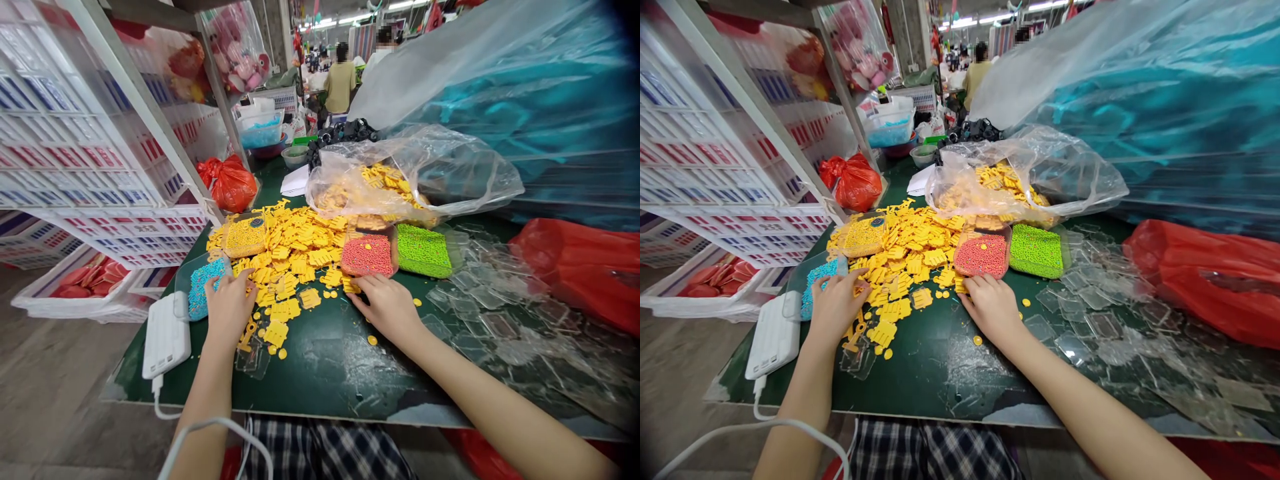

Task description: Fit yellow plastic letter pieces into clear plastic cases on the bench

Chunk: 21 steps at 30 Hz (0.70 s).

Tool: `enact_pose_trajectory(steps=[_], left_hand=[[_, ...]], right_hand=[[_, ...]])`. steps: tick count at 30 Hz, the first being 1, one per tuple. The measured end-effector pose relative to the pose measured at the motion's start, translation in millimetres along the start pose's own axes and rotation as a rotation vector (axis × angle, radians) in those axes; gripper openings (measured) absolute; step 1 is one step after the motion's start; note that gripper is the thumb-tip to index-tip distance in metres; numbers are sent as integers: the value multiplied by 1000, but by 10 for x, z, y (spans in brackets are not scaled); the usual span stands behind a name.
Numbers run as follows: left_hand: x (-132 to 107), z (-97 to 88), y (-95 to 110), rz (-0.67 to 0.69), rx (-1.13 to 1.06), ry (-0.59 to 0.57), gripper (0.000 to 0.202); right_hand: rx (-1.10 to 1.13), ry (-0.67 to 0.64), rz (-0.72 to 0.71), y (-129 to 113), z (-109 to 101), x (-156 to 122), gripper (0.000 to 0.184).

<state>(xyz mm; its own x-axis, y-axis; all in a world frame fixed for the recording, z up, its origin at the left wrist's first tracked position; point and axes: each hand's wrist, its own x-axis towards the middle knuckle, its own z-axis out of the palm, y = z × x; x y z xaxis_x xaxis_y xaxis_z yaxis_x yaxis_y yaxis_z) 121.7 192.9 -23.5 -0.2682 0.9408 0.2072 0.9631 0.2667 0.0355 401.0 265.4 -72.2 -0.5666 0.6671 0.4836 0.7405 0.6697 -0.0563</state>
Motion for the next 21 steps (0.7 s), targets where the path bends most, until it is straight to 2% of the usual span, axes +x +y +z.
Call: enact_pose_trajectory(steps=[5, 8, 10, 12, 16, 18, 21], left_hand=[[37, 20, -24, -74, -89, 71, 44], [60, 15, -28, -37, -218, 189, 51], [60, 1, 3, 69, -292, 285, 50], [42, -16, 65, 216, -325, 348, 47], [-29, -38, 218, 463, -353, 336, 40], [-64, -48, 272, 549, -386, 301, 35], [-97, -71, 319, 660, -466, 231, 26]], right_hand=[[-2, 128, -44, -1, -72, 36, 20], [70, 197, -95, -22, -164, 61, 19], [165, 188, -166, -54, -213, 69, 20], [269, 127, -273, -99, -233, 66, 23], [407, -34, -475, -185, -193, 42, 27], [420, -78, -484, -207, -168, 31, 26], [391, -119, -399, -216, -173, 26, 25]])
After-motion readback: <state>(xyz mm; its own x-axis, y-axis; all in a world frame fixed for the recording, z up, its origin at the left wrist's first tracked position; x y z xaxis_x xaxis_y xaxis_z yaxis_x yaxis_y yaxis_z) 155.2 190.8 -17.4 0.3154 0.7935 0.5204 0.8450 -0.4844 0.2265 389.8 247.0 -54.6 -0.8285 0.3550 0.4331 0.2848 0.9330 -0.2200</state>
